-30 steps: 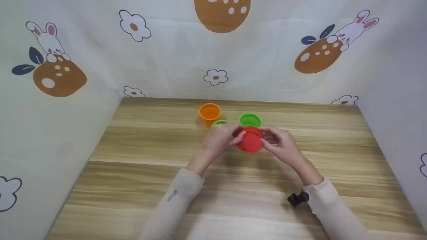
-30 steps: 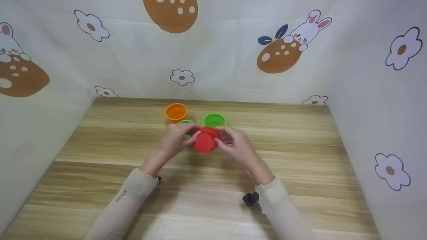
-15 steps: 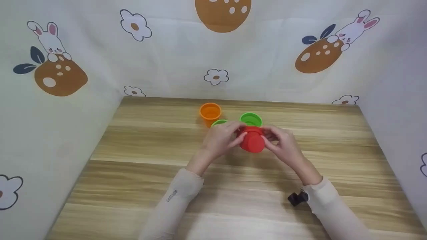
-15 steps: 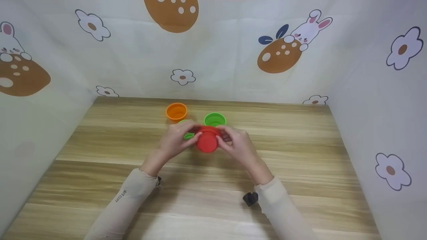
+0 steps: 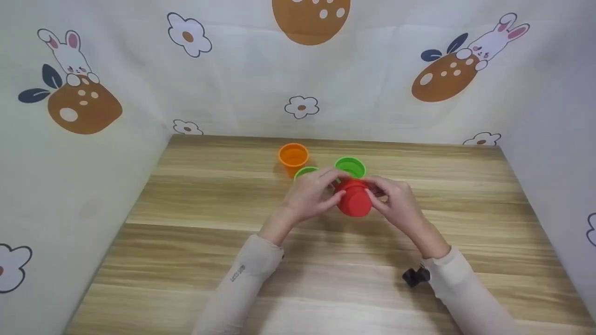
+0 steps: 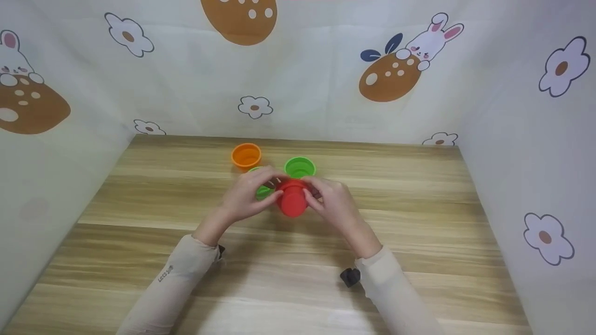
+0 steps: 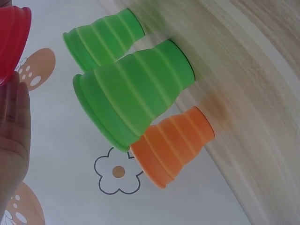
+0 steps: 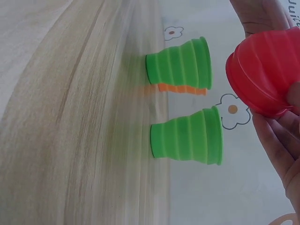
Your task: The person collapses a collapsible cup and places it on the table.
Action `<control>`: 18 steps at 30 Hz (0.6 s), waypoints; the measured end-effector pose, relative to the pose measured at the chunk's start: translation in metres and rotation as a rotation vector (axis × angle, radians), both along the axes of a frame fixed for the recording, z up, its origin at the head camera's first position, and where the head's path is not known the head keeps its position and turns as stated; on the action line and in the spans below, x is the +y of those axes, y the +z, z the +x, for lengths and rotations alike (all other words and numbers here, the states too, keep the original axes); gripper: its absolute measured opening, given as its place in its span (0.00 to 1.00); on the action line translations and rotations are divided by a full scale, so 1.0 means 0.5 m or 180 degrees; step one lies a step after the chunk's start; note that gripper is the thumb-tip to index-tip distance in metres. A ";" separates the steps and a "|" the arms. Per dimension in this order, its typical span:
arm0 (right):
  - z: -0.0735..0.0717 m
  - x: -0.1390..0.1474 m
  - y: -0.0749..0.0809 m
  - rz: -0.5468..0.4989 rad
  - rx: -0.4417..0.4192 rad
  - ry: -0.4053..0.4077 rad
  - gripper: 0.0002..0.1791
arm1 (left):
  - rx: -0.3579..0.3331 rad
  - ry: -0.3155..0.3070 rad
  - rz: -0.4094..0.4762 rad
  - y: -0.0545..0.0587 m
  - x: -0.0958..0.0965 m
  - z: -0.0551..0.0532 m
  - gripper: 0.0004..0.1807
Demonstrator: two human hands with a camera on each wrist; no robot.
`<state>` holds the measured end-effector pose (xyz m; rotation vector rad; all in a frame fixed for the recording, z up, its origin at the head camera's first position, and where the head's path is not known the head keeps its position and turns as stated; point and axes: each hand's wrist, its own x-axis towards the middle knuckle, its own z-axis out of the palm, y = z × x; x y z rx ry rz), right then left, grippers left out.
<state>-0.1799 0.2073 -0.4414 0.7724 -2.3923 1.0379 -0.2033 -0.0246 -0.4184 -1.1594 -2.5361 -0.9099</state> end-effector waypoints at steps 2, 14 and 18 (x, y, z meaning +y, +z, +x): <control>0.000 0.001 0.001 0.0021 0.0024 0.0025 0.12 | -0.0146 -0.0060 0.0028 0.001 0.001 -0.001 0.19; 0.004 -0.002 0.001 -0.0147 -0.0539 -0.0062 0.12 | -0.0495 -0.0042 0.0175 -0.004 0.005 -0.001 0.18; 0.006 -0.003 0.000 -0.0275 -0.0632 -0.0105 0.11 | -0.0523 -0.0015 0.0237 -0.006 0.005 -0.002 0.17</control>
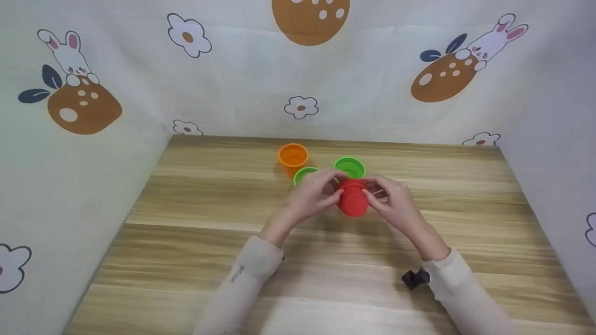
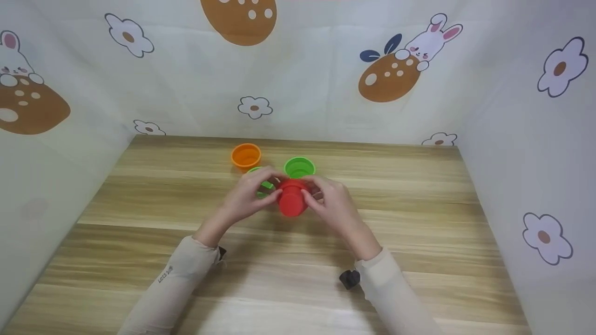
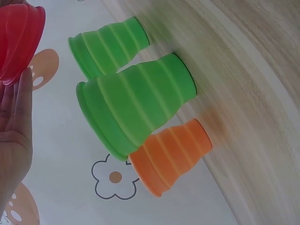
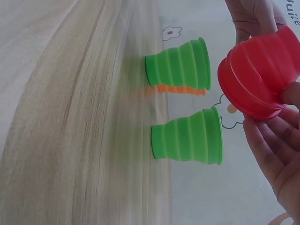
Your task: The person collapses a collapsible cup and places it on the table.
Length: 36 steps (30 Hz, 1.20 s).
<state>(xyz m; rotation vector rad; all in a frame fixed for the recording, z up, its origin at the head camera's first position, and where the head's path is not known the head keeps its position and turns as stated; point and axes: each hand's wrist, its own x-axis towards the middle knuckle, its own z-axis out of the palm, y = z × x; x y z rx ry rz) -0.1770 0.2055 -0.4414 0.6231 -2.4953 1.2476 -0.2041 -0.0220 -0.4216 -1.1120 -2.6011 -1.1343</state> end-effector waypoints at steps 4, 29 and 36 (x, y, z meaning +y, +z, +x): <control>-0.001 -0.001 -0.002 -0.0095 -0.0035 -0.0071 0.12 | 0.0015 0.0024 0.0048 0.000 0.000 0.000 0.18; 0.003 0.002 -0.012 -0.0599 -0.0188 0.0062 0.18 | -0.0160 0.0172 0.0599 -0.003 -0.015 -0.004 0.16; 0.007 0.002 -0.006 -0.0934 -0.0578 0.0022 0.19 | -0.0275 0.0216 0.0754 -0.001 -0.016 -0.003 0.17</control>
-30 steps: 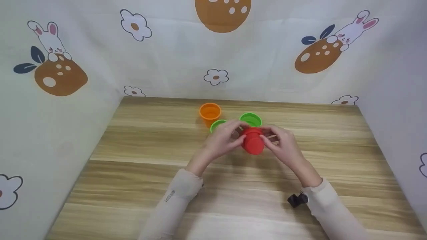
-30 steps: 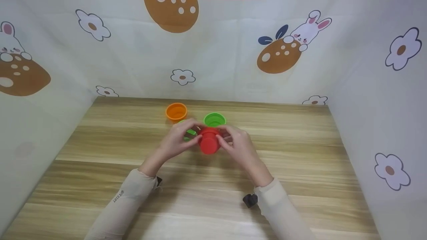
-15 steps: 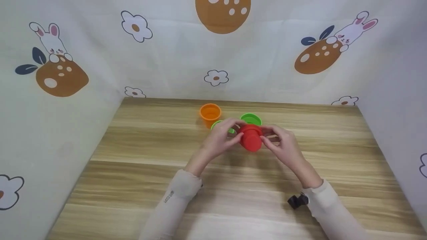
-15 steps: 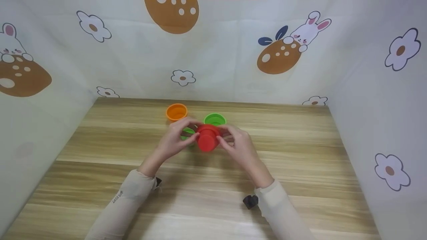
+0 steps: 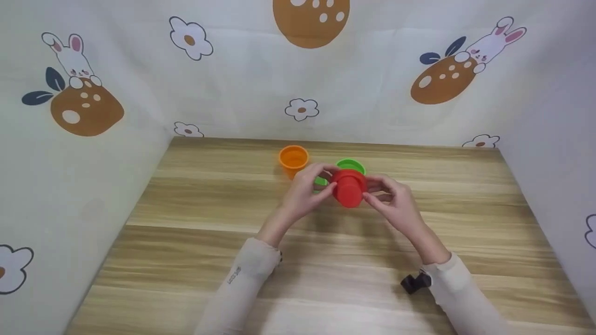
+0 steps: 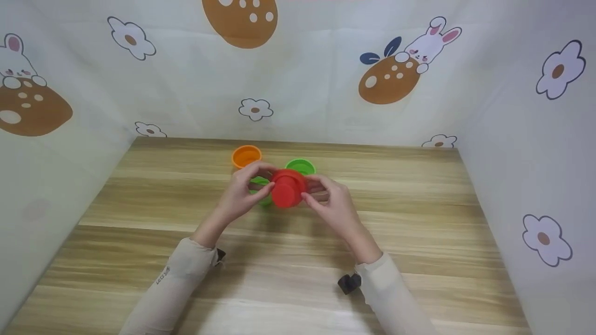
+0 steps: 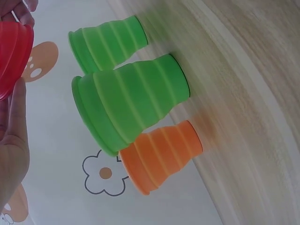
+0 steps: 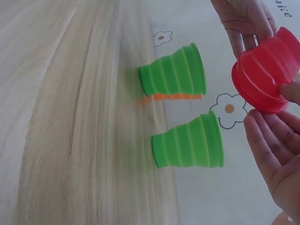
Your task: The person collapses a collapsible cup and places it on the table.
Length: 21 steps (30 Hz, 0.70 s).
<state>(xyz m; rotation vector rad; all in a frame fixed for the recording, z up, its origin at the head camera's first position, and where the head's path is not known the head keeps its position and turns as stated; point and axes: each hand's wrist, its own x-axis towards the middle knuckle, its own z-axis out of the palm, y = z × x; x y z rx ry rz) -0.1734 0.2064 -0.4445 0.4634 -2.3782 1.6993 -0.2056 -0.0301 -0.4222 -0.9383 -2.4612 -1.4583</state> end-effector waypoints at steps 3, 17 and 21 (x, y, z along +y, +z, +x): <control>-0.001 -0.001 0.001 -0.0141 -0.0128 -0.0017 0.19 | -0.0023 0.0029 0.0025 0.001 0.000 0.001 0.17; -0.003 -0.011 -0.004 -0.0331 0.0021 -0.0179 0.15 | 0.0013 -0.0022 0.0082 -0.008 0.001 0.005 0.17; -0.004 -0.011 -0.005 -0.0302 0.0074 -0.0199 0.15 | 0.0037 -0.0095 0.0159 -0.010 0.000 0.004 0.17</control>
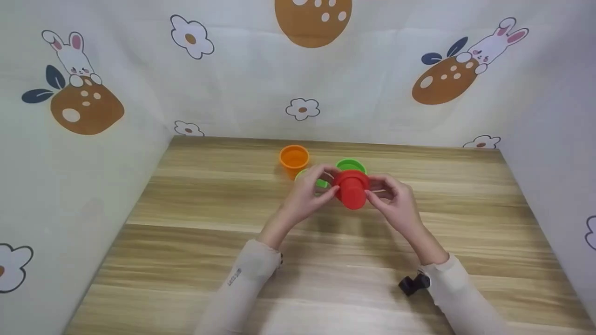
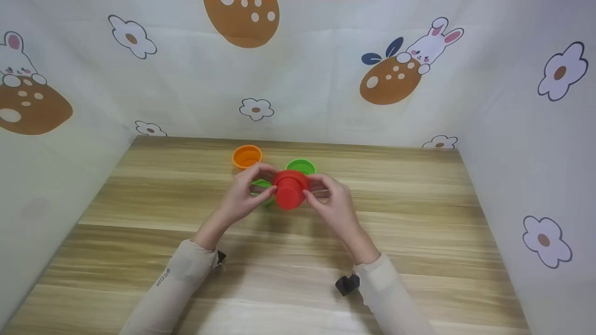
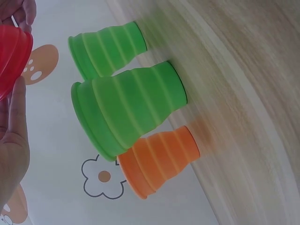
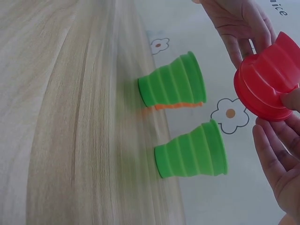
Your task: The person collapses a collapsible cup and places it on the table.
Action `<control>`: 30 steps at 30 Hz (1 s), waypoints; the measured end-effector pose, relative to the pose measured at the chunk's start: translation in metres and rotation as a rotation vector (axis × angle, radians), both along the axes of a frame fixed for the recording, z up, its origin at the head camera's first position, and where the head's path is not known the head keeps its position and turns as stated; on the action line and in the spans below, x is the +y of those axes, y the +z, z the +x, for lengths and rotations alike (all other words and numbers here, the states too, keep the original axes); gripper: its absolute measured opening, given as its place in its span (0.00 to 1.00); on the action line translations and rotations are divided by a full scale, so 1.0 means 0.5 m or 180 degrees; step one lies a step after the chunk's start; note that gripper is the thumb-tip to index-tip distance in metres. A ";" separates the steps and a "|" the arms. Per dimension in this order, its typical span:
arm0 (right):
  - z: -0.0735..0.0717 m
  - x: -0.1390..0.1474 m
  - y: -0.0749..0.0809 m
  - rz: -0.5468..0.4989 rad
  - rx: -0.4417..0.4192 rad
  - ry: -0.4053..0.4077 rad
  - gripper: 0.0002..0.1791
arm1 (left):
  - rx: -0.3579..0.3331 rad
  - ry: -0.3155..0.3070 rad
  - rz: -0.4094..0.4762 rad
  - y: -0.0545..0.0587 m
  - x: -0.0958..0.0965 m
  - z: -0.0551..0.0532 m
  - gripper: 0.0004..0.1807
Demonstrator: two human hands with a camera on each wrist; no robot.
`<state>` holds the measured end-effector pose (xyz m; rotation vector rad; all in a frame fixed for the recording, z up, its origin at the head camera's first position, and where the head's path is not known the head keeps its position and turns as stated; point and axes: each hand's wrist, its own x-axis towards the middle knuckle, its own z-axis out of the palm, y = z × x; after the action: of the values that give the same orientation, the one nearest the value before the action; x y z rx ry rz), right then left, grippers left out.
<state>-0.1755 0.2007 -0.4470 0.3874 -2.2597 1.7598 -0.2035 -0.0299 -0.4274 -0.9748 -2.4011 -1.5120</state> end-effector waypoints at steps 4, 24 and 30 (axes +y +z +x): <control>0.000 0.001 -0.001 0.0014 0.0059 -0.0007 0.15 | -0.0009 -0.0035 0.0009 0.001 0.000 0.001 0.17; 0.005 -0.003 0.004 0.0164 0.0172 -0.0104 0.14 | -0.0373 -0.0126 -0.0170 0.015 0.003 0.009 0.19; 0.005 -0.002 0.002 0.0323 0.0320 -0.0143 0.13 | -0.0443 -0.0225 -0.0154 0.018 0.007 0.009 0.18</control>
<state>-0.1728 0.1996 -0.4459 0.4315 -2.2744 1.5722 -0.1989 -0.0266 -0.4186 -1.0060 -2.5345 -1.6027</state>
